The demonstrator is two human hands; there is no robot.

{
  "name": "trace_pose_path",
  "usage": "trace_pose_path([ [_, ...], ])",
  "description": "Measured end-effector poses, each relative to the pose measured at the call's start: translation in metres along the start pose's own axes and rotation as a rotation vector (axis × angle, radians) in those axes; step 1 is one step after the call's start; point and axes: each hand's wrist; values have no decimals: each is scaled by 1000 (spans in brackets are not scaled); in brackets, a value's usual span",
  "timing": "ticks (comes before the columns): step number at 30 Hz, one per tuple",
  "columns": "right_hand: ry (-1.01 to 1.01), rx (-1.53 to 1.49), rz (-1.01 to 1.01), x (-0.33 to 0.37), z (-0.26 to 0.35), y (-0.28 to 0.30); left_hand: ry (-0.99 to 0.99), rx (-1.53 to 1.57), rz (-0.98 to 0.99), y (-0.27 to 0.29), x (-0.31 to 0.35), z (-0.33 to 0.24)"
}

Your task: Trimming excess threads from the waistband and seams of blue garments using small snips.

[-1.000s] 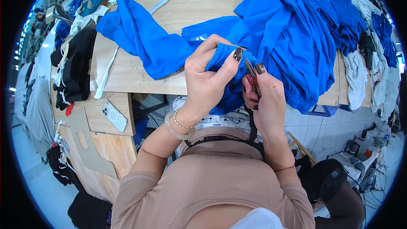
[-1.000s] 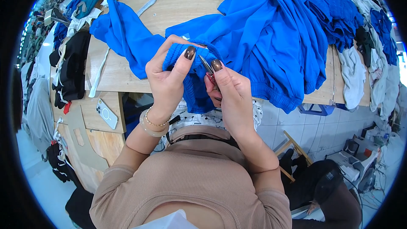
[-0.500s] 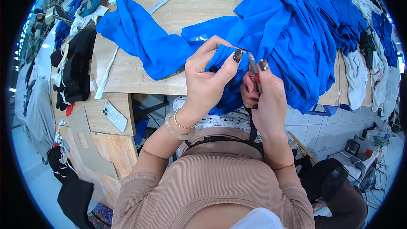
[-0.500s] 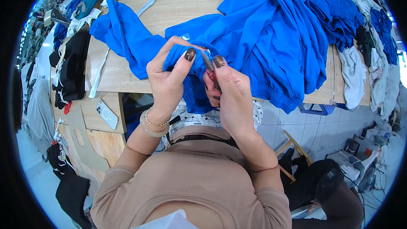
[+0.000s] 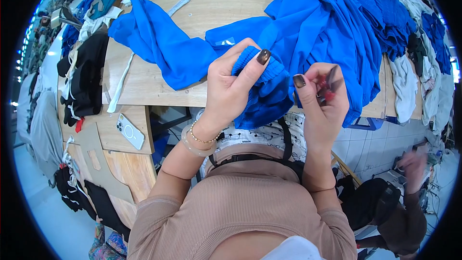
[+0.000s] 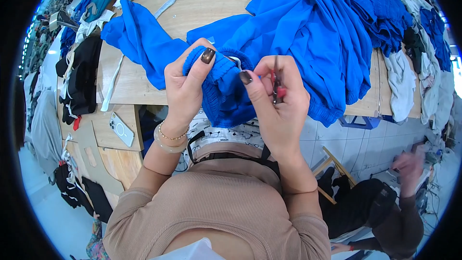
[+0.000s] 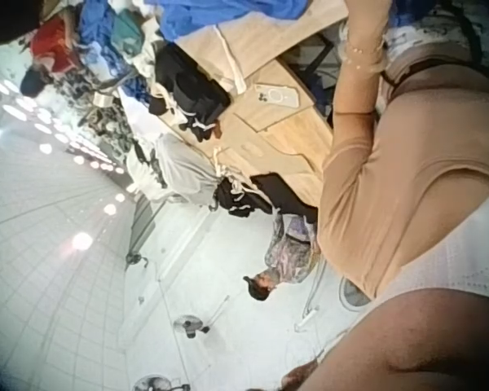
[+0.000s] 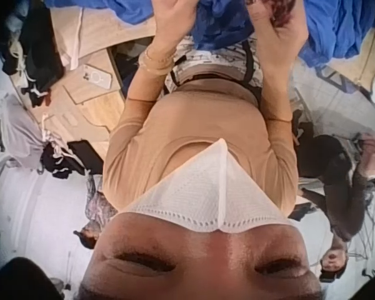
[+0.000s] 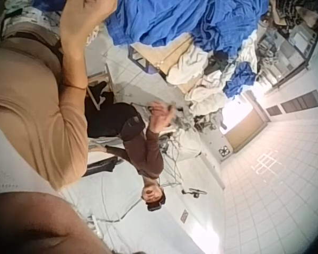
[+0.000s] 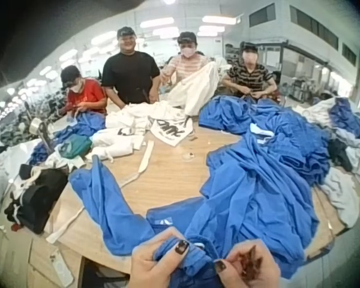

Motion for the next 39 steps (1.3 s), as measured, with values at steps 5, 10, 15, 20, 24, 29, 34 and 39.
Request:
trace_pose_path([
  [5,290,275,65,-8,-2,-4,9,-13,-4,-2,1,-2],
  [10,-86,-117,61,4,6,-7,-33,-25,14,0,0,2],
  [15,-202,44,135,11,14,3,-82,-90,-6,3,-3,9],
  [20,-199,83,118,10,13,3,-180,-159,-14,1,-5,9],
  [24,-203,154,133,9,15,2,-182,-173,-4,1,-4,8],
  [29,-194,151,117,10,13,1,-188,-191,-4,1,-3,8],
  [34,-191,175,116,10,15,0,-180,-176,-3,1,-3,7],
  [39,-210,207,111,10,17,0,-176,-170,3,1,-2,8],
])
Point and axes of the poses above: each hand's wrist, its own x-axis away from the middle knuckle, its own y-axis out of the back of the hand, z = x × y, and after that the axes turned 1 degree about -z, right-handed
